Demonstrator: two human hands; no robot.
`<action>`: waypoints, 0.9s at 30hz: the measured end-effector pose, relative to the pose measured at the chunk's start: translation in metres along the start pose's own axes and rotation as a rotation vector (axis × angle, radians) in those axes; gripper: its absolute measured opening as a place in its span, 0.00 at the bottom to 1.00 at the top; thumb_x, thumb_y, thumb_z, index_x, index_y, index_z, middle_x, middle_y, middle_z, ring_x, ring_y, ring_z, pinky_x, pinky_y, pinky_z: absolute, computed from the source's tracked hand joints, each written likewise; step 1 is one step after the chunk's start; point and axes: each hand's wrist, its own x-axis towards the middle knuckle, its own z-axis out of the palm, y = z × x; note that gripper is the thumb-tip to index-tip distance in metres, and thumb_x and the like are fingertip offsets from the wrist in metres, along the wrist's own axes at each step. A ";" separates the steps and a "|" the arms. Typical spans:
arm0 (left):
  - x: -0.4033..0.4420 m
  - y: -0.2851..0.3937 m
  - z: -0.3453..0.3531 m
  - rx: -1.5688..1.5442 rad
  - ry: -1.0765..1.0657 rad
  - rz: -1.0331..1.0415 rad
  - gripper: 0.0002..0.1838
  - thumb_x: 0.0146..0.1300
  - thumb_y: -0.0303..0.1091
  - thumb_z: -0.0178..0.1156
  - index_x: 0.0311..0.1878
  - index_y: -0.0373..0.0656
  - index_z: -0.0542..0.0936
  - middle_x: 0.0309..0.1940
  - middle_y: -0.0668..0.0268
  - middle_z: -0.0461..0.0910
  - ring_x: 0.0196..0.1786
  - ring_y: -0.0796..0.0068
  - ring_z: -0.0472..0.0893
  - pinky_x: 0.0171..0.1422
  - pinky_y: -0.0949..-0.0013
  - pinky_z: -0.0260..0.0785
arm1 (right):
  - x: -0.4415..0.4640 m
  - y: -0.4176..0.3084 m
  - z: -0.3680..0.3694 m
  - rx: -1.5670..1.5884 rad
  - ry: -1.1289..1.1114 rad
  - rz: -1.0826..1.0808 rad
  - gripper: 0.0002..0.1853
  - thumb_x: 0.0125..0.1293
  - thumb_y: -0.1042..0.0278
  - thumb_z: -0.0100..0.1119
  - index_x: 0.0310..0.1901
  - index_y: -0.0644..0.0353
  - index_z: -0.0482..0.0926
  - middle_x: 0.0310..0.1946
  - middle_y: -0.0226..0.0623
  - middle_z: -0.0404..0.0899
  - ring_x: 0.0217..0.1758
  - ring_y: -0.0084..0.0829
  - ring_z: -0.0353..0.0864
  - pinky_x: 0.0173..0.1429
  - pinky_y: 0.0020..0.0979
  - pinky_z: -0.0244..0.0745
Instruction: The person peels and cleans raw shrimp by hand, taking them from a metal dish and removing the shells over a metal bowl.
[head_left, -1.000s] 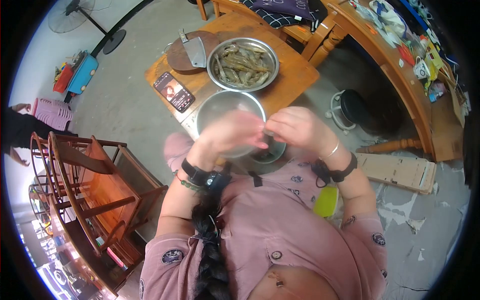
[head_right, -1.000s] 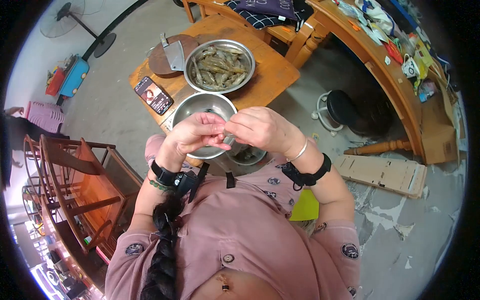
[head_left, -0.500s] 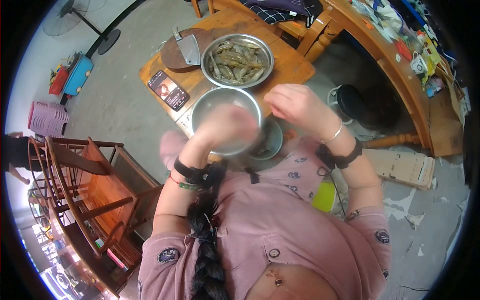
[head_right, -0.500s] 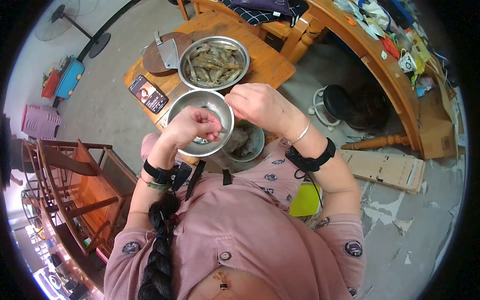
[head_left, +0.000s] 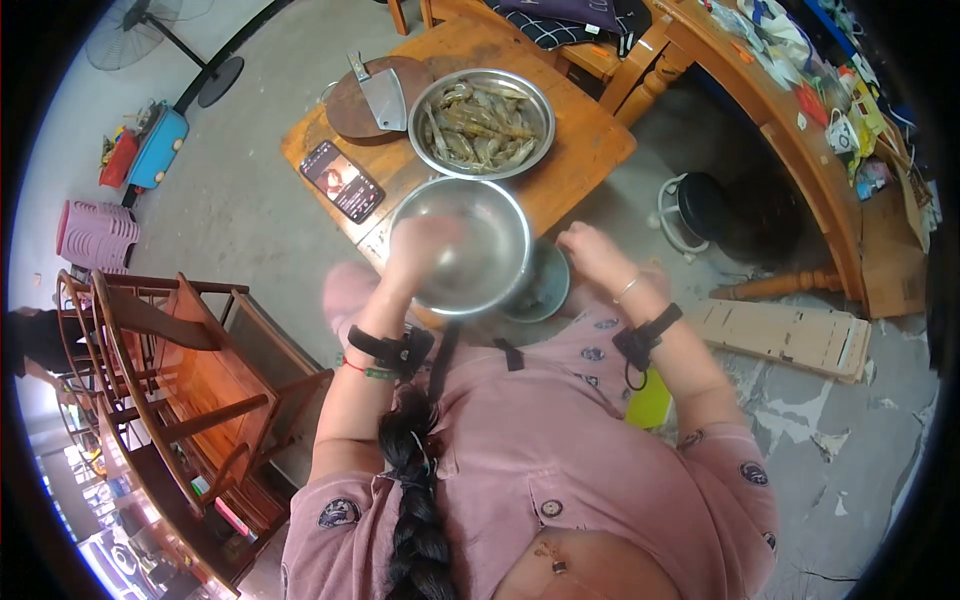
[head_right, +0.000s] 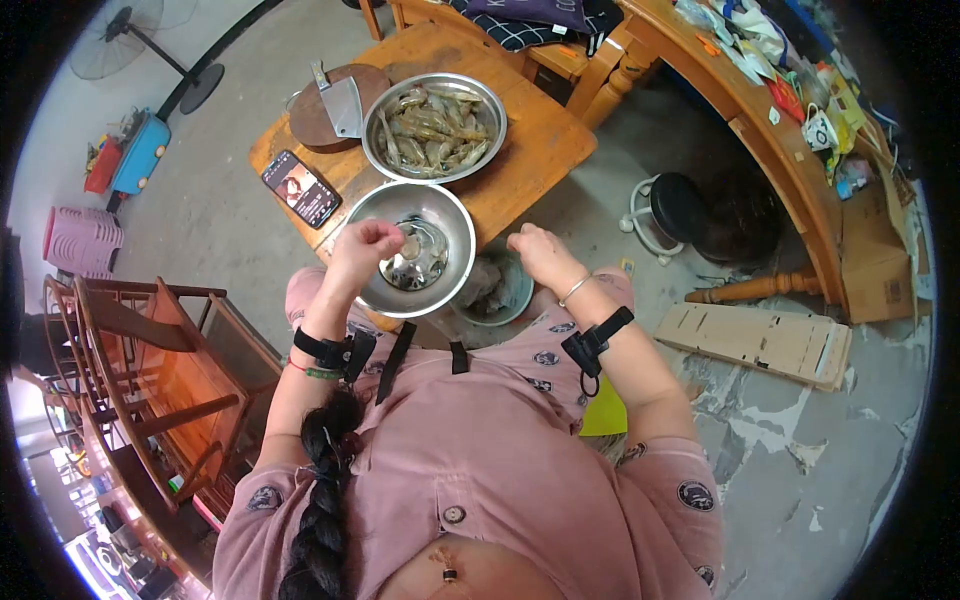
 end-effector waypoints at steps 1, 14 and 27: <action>-0.003 0.017 0.001 0.161 -0.042 -0.049 0.08 0.62 0.29 0.65 0.41 0.35 0.83 0.32 0.63 0.84 0.35 0.75 0.83 0.42 0.73 0.75 | 0.001 0.004 0.008 0.049 -0.022 -0.028 0.08 0.56 0.73 0.57 0.36 0.58 0.84 0.38 0.47 0.79 0.44 0.47 0.80 0.49 0.41 0.77; 0.106 0.036 -0.022 0.692 0.126 0.211 0.09 0.55 0.30 0.63 0.39 0.39 0.84 0.35 0.52 0.84 0.41 0.54 0.84 0.49 0.58 0.76 | 0.009 0.013 0.016 0.020 0.054 -0.021 0.09 0.55 0.63 0.64 0.27 0.61 0.85 0.44 0.43 0.81 0.50 0.45 0.78 0.54 0.41 0.75; 0.176 0.034 -0.025 1.448 -0.262 0.426 0.06 0.54 0.33 0.58 0.30 0.50 0.84 0.36 0.67 0.79 0.51 0.63 0.73 0.54 0.60 0.66 | 0.012 0.015 0.002 0.201 0.064 -0.028 0.06 0.55 0.72 0.61 0.33 0.63 0.81 0.35 0.45 0.80 0.45 0.46 0.79 0.51 0.41 0.76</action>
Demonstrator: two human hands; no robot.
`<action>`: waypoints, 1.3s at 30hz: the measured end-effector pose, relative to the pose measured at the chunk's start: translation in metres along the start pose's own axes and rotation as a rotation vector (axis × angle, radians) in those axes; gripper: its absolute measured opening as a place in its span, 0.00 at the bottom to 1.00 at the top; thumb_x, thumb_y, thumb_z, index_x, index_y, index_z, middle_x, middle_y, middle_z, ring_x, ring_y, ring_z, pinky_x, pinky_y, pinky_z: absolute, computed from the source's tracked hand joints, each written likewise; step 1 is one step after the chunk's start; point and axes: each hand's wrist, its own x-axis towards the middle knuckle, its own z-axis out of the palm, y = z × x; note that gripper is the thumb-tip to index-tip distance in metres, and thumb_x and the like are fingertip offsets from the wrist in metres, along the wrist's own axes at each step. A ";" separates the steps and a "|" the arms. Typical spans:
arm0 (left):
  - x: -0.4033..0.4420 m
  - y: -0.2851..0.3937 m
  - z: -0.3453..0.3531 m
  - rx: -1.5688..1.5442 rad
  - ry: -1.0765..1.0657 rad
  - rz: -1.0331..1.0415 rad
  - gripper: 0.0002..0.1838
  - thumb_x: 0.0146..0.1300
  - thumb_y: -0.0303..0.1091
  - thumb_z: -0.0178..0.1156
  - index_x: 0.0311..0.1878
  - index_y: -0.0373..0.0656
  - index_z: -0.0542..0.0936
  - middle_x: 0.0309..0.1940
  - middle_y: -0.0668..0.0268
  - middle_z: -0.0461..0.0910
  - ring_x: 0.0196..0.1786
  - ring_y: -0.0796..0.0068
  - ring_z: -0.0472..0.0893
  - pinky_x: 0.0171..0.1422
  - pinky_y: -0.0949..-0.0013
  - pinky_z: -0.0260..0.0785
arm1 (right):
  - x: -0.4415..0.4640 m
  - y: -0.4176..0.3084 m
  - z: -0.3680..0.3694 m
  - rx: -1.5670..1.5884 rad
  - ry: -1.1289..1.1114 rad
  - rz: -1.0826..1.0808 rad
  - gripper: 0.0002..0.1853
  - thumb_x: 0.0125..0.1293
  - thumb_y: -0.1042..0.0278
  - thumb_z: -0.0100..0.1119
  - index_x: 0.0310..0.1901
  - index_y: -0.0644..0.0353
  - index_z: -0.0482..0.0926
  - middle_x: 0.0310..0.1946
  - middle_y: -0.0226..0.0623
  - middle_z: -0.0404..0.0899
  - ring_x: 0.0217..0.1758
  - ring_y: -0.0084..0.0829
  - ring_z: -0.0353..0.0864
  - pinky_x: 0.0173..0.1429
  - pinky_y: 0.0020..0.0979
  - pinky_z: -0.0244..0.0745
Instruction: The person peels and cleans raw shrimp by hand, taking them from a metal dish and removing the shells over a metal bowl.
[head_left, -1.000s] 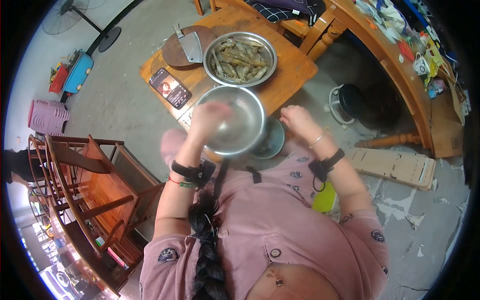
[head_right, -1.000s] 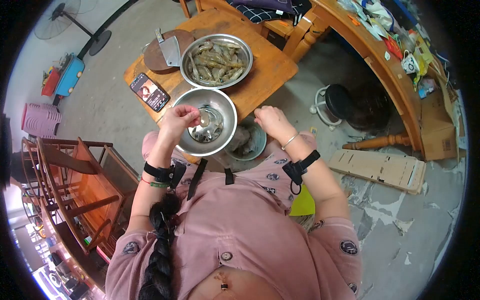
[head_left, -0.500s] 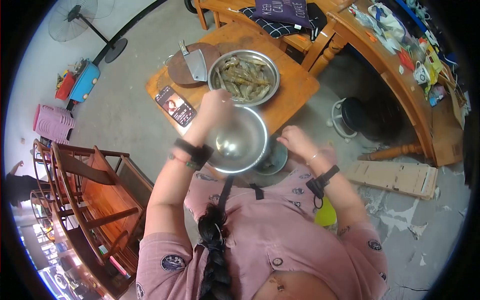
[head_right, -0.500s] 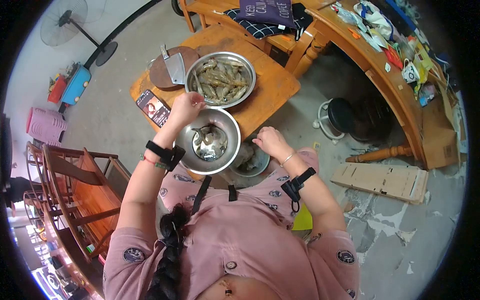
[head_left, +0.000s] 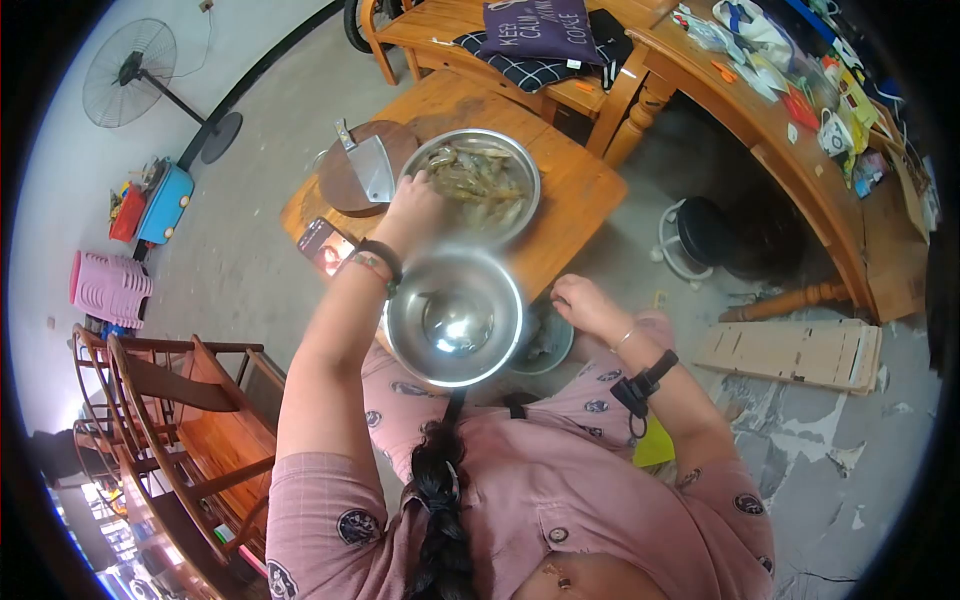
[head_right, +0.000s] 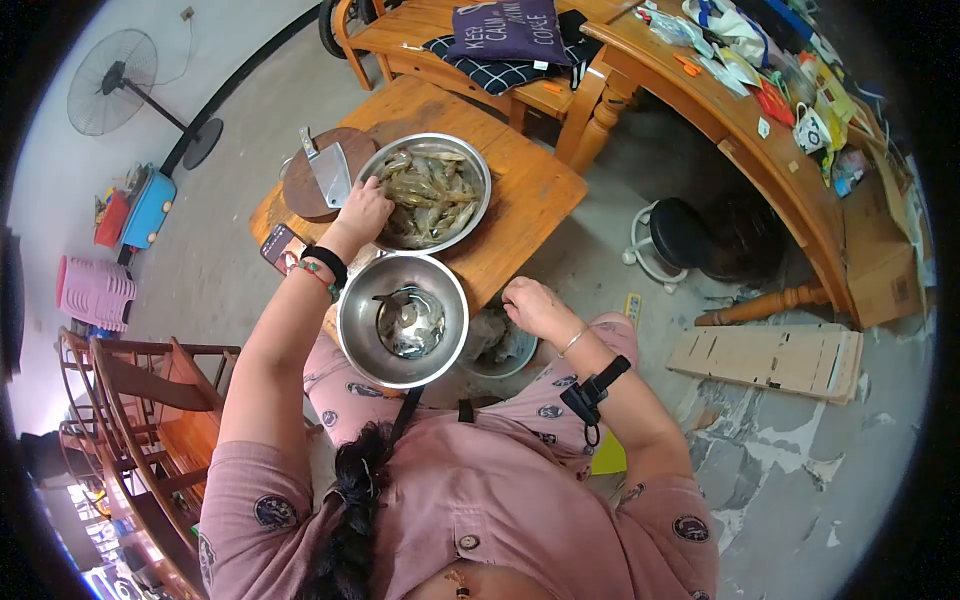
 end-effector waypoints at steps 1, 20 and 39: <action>0.002 0.000 0.002 0.047 0.034 0.014 0.06 0.54 0.33 0.58 0.30 0.50 0.84 0.38 0.66 0.79 0.51 0.63 0.72 0.56 0.59 0.65 | -0.001 -0.001 -0.001 -0.002 0.005 0.006 0.05 0.56 0.71 0.61 0.33 0.63 0.81 0.34 0.45 0.80 0.44 0.46 0.79 0.50 0.42 0.76; -0.046 0.019 -0.039 -1.702 0.101 -0.306 0.07 0.65 0.33 0.64 0.35 0.40 0.80 0.30 0.70 0.80 0.34 0.79 0.79 0.43 0.72 0.73 | 0.026 -0.074 -0.065 0.119 0.349 -0.226 0.10 0.59 0.76 0.58 0.44 0.64 0.77 0.43 0.46 0.78 0.46 0.47 0.79 0.50 0.39 0.77; -0.134 0.109 -0.034 -2.421 -0.201 -0.413 0.13 0.71 0.32 0.54 0.49 0.29 0.77 0.41 0.55 0.83 0.38 0.65 0.85 0.48 0.65 0.81 | 0.043 -0.122 -0.052 -0.028 0.201 -0.615 0.20 0.53 0.71 0.66 0.51 0.58 0.78 0.45 0.37 0.78 0.53 0.41 0.74 0.58 0.39 0.71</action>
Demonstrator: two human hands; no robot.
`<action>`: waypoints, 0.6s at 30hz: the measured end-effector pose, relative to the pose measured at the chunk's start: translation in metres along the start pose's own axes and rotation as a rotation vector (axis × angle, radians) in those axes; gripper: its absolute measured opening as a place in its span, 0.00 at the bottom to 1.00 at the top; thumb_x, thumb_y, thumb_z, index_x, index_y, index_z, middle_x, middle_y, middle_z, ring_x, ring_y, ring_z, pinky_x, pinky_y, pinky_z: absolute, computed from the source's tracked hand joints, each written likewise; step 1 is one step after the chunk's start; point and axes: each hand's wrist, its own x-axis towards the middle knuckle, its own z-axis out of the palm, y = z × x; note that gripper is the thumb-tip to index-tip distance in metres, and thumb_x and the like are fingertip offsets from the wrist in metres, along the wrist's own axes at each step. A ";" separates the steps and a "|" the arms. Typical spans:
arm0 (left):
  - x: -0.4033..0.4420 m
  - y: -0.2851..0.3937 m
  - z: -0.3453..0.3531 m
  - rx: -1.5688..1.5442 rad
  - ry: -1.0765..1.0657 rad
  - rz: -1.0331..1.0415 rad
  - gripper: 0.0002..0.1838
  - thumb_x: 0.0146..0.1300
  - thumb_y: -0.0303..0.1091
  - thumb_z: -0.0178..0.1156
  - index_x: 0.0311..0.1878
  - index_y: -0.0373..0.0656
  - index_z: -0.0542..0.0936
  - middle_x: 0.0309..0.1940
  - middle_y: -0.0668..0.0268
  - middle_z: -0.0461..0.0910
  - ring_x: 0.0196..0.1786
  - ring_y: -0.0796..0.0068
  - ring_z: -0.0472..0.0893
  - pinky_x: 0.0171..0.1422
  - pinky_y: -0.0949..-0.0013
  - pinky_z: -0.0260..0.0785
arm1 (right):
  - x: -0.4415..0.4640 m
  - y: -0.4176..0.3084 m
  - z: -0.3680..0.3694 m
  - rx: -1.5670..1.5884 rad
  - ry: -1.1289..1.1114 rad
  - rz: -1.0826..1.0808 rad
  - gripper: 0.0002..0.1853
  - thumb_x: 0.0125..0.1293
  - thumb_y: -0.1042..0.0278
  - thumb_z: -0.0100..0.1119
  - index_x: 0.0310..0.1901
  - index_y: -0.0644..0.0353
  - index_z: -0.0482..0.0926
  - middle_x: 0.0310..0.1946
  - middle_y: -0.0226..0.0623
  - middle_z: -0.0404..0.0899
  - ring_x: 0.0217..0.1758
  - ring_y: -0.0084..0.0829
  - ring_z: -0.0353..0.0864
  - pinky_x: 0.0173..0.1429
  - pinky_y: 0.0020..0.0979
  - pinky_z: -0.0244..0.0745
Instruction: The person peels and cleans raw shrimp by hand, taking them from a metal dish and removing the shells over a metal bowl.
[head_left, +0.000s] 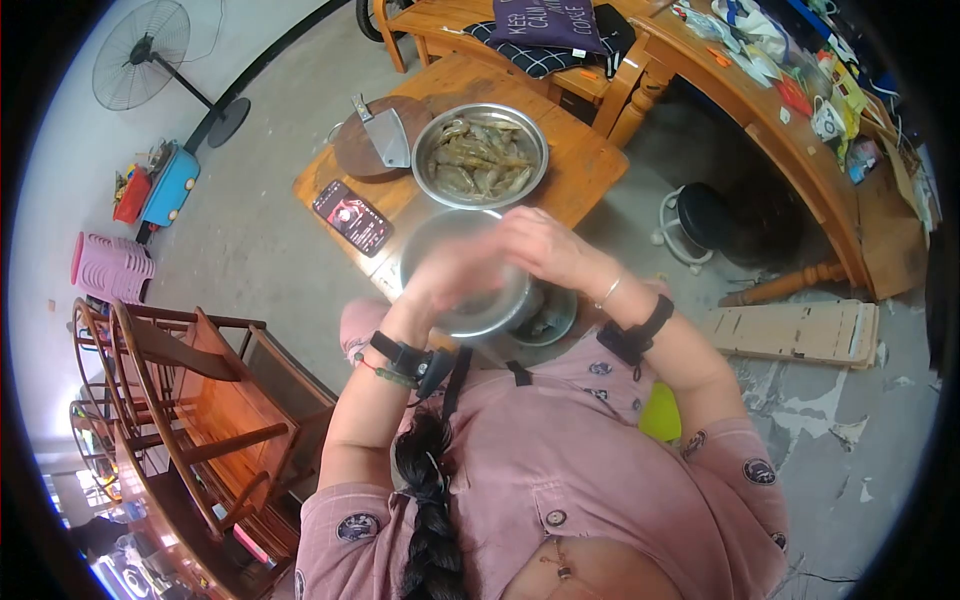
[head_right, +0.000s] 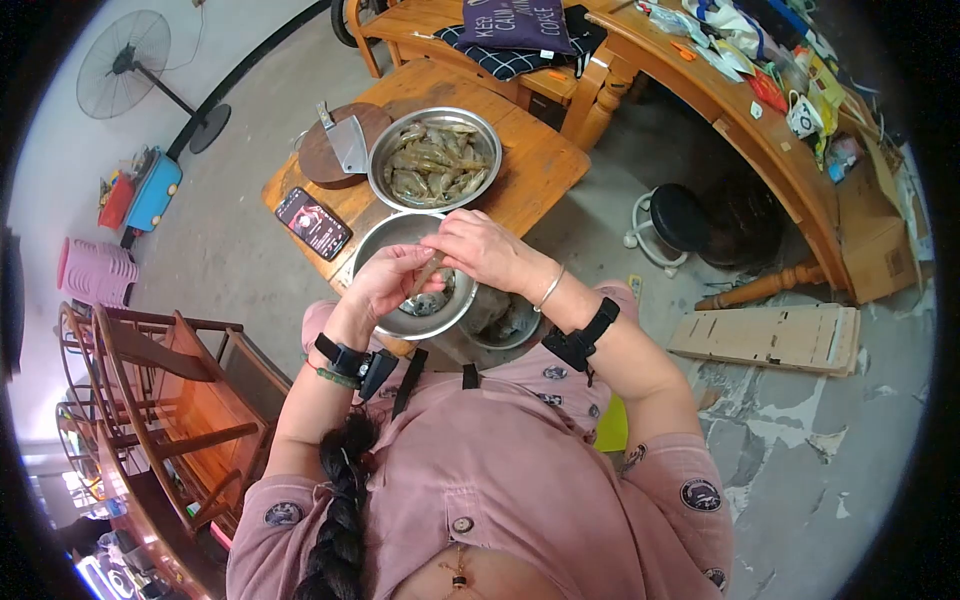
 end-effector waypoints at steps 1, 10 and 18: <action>0.000 -0.001 0.002 -0.001 -0.002 0.000 0.13 0.71 0.32 0.54 0.49 0.29 0.77 0.41 0.55 0.83 0.38 0.65 0.85 0.48 0.65 0.81 | -0.001 -0.001 0.000 -0.002 0.016 0.010 0.19 0.54 0.70 0.66 0.50 0.59 0.79 0.41 0.37 0.78 0.49 0.41 0.75 0.55 0.39 0.72; -0.008 -0.013 0.011 0.637 0.195 0.403 0.15 0.68 0.35 0.61 0.47 0.30 0.80 0.36 0.61 0.84 0.34 0.77 0.83 0.42 0.73 0.77 | -0.010 -0.004 0.011 0.034 -0.002 0.225 0.12 0.60 0.67 0.62 0.43 0.63 0.77 0.37 0.43 0.79 0.44 0.46 0.76 0.49 0.41 0.73; -0.020 -0.013 0.027 1.103 0.459 0.744 0.14 0.55 0.31 0.70 0.41 0.34 0.82 0.23 0.66 0.81 0.26 0.84 0.75 0.32 0.76 0.70 | -0.007 -0.017 0.012 0.037 -0.053 0.236 0.08 0.60 0.69 0.59 0.38 0.63 0.74 0.32 0.45 0.76 0.42 0.47 0.75 0.47 0.43 0.72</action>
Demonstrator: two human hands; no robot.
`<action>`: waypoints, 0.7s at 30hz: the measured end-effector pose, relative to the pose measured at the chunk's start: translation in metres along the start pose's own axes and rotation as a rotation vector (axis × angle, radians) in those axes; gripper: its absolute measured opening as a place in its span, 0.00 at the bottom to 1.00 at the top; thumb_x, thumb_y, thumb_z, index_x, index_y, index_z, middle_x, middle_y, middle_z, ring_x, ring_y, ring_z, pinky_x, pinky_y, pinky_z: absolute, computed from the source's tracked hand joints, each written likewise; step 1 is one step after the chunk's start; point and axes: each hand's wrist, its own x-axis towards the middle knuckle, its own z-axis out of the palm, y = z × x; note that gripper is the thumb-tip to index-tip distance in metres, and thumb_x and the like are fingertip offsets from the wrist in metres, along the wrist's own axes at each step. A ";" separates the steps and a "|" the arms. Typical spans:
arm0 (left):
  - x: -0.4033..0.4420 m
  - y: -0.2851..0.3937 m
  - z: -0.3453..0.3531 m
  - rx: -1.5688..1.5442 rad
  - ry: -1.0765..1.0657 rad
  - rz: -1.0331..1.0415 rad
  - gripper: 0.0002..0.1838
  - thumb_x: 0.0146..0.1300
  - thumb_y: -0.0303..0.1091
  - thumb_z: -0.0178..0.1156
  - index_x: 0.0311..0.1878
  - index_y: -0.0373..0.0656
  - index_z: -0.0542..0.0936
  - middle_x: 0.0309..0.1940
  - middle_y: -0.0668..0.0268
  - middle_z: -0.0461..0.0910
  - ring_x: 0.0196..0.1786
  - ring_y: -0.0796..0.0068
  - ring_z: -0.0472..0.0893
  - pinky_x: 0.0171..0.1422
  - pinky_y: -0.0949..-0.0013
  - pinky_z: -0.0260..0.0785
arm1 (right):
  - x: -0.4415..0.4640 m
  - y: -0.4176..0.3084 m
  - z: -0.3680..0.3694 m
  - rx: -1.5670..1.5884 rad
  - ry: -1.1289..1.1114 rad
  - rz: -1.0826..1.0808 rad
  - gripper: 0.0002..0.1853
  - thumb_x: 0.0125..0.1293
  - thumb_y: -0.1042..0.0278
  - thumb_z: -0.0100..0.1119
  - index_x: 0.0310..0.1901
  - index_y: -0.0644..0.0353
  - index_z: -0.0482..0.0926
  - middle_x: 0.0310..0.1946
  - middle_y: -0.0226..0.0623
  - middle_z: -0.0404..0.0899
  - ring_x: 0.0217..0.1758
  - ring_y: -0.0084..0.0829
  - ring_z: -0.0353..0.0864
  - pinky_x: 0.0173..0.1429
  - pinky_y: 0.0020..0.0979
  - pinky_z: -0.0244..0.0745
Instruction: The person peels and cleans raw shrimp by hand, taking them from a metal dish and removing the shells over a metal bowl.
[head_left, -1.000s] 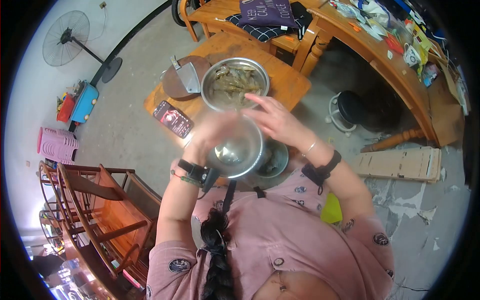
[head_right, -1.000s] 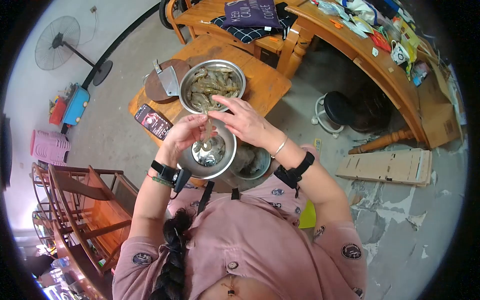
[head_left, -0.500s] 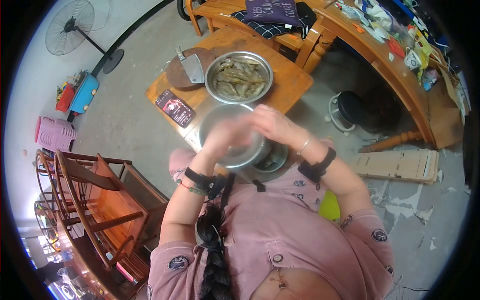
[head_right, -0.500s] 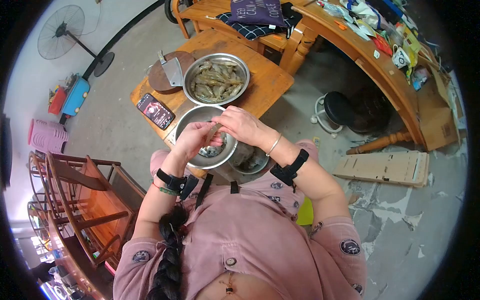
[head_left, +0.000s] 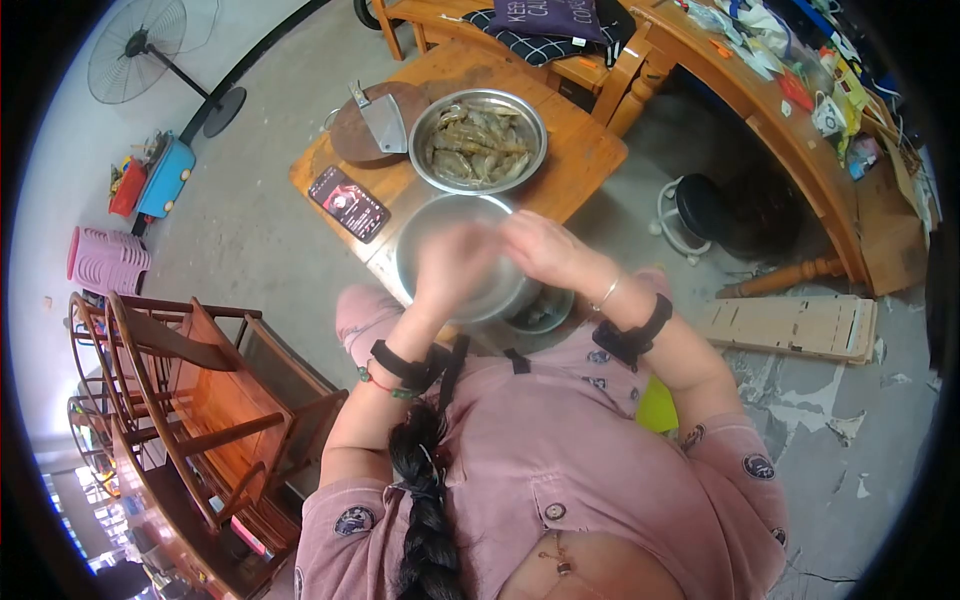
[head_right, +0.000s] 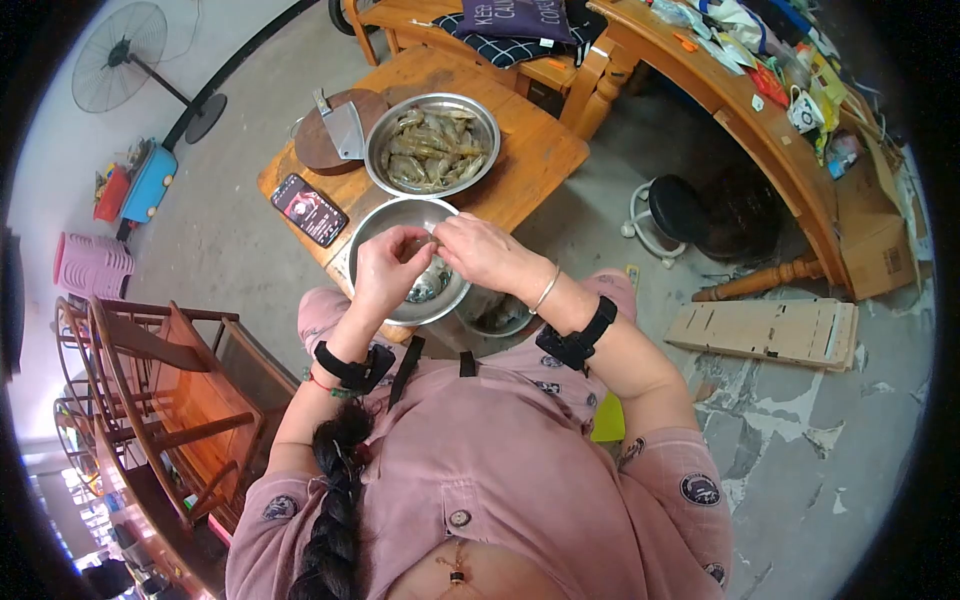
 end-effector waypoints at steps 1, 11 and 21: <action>-0.001 0.002 0.000 0.001 -0.001 -0.004 0.14 0.55 0.31 0.70 0.41 0.34 0.82 0.23 0.66 0.81 0.26 0.84 0.75 0.32 0.76 0.70 | 0.001 -0.001 0.001 -0.003 0.006 -0.016 0.08 0.60 0.70 0.58 0.37 0.63 0.73 0.32 0.45 0.75 0.41 0.48 0.75 0.46 0.44 0.72; -0.001 -0.004 0.010 -0.221 -0.019 -0.276 0.09 0.53 0.28 0.65 0.36 0.34 0.79 0.23 0.72 0.78 0.25 0.88 0.72 0.29 0.79 0.65 | -0.001 -0.005 0.008 0.047 -0.008 -0.014 0.09 0.58 0.70 0.58 0.38 0.63 0.72 0.31 0.45 0.72 0.37 0.49 0.73 0.41 0.45 0.71; -0.004 -0.022 0.020 -0.775 -0.085 -0.607 0.04 0.60 0.25 0.61 0.37 0.36 0.77 0.27 0.69 0.79 0.26 0.84 0.76 0.31 0.79 0.67 | -0.001 -0.001 0.015 0.068 -0.053 0.081 0.14 0.61 0.59 0.56 0.33 0.63 0.70 0.28 0.51 0.77 0.36 0.53 0.78 0.40 0.49 0.72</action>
